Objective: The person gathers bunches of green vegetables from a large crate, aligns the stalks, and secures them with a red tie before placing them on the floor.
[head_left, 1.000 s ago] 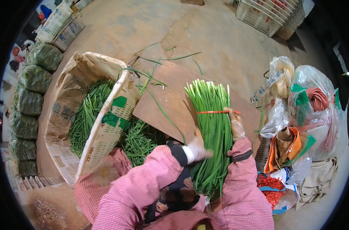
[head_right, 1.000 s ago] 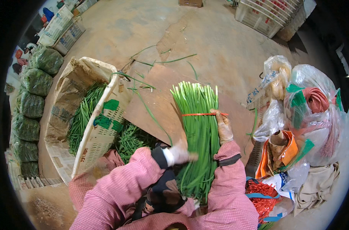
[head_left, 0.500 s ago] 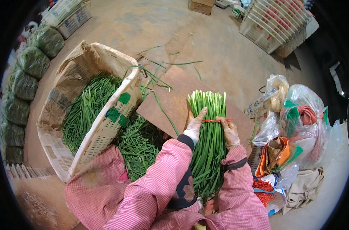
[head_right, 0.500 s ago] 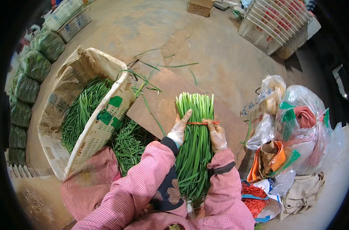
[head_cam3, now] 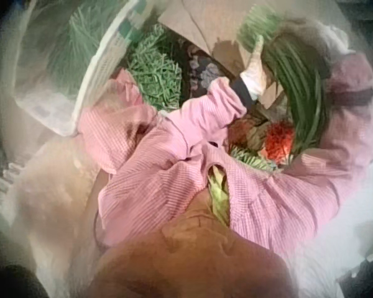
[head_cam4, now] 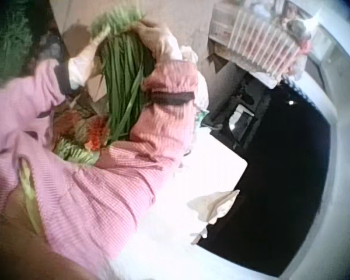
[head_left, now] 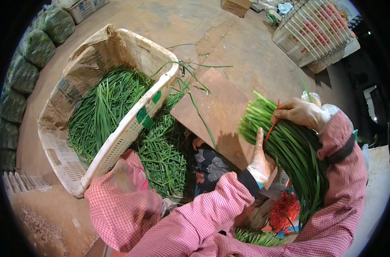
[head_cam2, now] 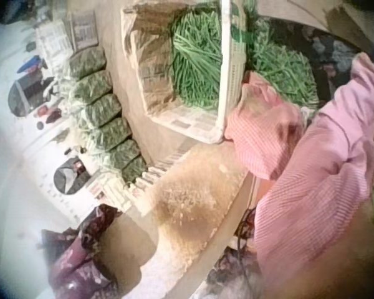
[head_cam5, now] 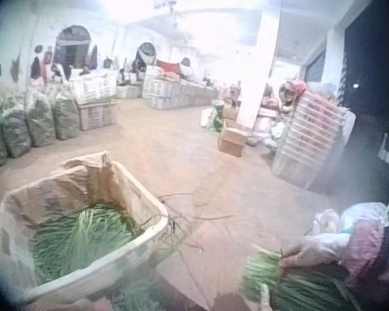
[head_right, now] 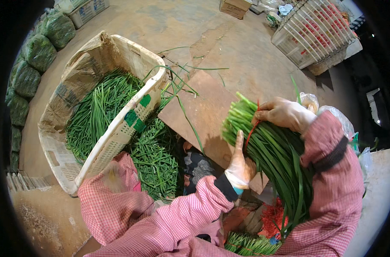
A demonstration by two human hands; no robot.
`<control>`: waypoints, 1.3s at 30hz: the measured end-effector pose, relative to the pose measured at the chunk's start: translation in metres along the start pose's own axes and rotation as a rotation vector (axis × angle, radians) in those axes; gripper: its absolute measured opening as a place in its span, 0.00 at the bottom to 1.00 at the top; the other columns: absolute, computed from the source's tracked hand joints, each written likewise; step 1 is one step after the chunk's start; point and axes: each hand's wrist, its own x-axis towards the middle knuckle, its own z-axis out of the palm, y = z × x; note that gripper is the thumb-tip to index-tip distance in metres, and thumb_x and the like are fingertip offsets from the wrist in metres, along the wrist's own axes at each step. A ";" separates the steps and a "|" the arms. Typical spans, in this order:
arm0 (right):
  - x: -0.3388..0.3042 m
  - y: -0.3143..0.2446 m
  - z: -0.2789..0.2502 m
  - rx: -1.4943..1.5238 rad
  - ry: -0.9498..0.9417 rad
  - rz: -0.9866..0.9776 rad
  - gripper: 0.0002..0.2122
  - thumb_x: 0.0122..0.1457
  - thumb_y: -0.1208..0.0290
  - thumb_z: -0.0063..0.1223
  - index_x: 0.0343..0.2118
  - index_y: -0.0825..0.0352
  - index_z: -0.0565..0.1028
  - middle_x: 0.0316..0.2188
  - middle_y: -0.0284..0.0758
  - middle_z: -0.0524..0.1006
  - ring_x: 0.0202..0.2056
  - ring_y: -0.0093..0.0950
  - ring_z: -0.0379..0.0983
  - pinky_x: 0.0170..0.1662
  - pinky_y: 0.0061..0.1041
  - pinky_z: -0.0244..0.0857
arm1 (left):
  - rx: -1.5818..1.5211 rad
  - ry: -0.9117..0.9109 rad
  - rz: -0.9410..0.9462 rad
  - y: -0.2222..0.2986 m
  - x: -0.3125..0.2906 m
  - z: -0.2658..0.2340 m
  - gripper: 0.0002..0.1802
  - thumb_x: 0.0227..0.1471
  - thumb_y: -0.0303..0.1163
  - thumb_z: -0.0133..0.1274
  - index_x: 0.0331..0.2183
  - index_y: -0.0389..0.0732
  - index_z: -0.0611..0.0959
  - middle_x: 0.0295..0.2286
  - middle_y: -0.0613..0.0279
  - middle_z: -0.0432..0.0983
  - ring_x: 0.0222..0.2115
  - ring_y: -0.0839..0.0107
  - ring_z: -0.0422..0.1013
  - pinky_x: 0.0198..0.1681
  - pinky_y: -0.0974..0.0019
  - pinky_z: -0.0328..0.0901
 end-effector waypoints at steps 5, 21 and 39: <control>0.090 0.020 0.066 -0.342 -0.141 0.265 0.12 0.54 0.60 0.49 0.40 0.55 0.77 0.37 0.30 0.78 0.36 0.27 0.74 0.42 0.26 0.66 | -0.242 0.075 -0.250 -0.019 -0.005 -0.045 0.40 0.41 0.66 0.49 0.46 0.44 0.74 0.43 0.56 0.72 0.41 0.60 0.70 0.45 0.54 0.65; 0.094 0.011 0.069 0.137 -0.030 0.014 0.11 0.55 0.60 0.50 0.34 0.58 0.79 0.32 0.34 0.78 0.36 0.26 0.72 0.42 0.26 0.64 | -0.166 0.040 -0.125 -0.012 0.013 -0.044 0.33 0.49 0.59 0.46 0.48 0.43 0.71 0.42 0.59 0.72 0.40 0.61 0.70 0.44 0.58 0.66; 0.104 0.012 0.238 0.157 1.162 -0.535 0.09 0.47 0.74 0.56 0.33 0.61 0.75 0.31 0.37 0.73 0.32 0.35 0.68 0.34 0.32 0.62 | 3.260 0.057 0.708 0.184 -0.020 0.048 0.64 0.22 0.60 0.64 0.55 0.32 0.56 0.52 0.46 0.57 0.55 0.53 0.52 0.58 0.50 0.43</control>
